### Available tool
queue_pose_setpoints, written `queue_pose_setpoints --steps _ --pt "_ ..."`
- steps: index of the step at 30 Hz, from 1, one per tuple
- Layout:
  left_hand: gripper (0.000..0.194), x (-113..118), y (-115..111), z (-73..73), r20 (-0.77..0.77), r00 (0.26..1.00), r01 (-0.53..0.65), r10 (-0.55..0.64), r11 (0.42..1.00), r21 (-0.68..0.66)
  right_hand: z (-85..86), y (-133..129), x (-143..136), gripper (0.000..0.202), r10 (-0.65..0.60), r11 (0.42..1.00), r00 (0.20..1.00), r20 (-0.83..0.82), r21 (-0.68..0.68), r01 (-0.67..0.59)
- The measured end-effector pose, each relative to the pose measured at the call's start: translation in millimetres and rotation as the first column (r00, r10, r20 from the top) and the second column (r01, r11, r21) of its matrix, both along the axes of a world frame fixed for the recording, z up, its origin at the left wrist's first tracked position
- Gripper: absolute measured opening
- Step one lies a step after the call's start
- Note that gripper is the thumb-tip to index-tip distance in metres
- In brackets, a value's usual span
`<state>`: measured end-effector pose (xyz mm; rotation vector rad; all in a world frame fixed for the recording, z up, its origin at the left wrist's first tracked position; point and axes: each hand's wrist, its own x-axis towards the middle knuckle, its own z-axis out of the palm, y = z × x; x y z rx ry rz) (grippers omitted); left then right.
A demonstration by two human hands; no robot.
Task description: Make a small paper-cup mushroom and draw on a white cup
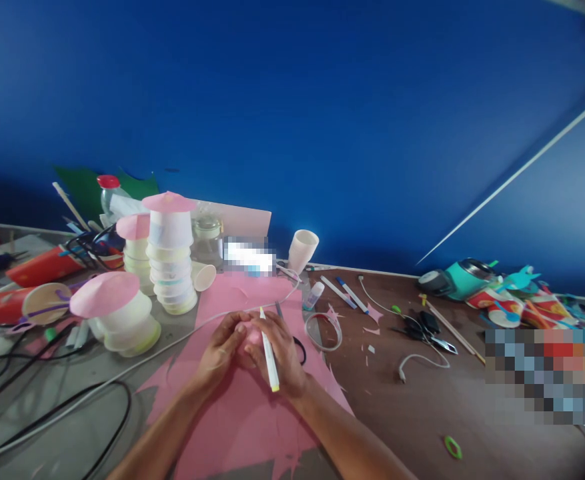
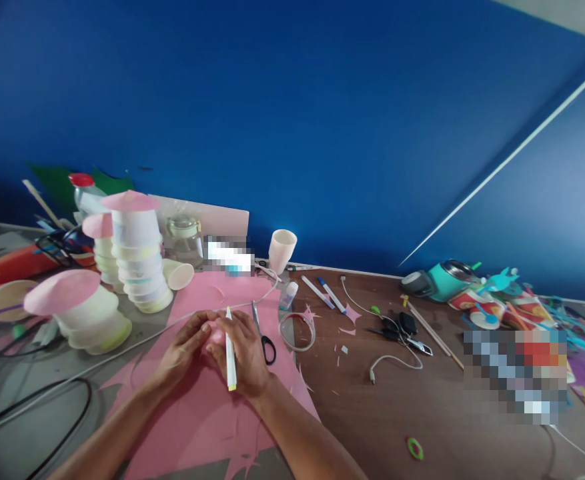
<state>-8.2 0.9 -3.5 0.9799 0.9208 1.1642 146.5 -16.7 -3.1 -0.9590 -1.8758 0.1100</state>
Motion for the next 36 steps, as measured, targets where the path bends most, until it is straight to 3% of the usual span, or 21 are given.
queue_pose_setpoints --steps 10,20,28,36 --pt "0.028 0 1 -8.9 0.048 0.998 0.027 -0.027 1.000 -0.003 -2.4 2 1 0.036 0.012 0.999 1.000 -0.015 0.037 -0.011" --pt "0.031 7 -2 3.7 0.120 0.991 -0.046 0.053 0.997 -0.064 -15.7 3 2 0.037 -0.003 1.000 0.999 -0.052 0.008 0.004" --pt "0.027 4 -3 -0.4 0.119 0.993 -0.004 0.013 0.997 -0.080 -2.9 1 3 0.033 -0.014 1.000 1.000 -0.011 0.006 0.014" --pt "0.035 3 -3 6.3 0.072 0.997 -0.011 0.016 0.998 -0.068 0.3 0 4 0.034 -0.003 1.000 1.000 0.003 -0.005 0.003"
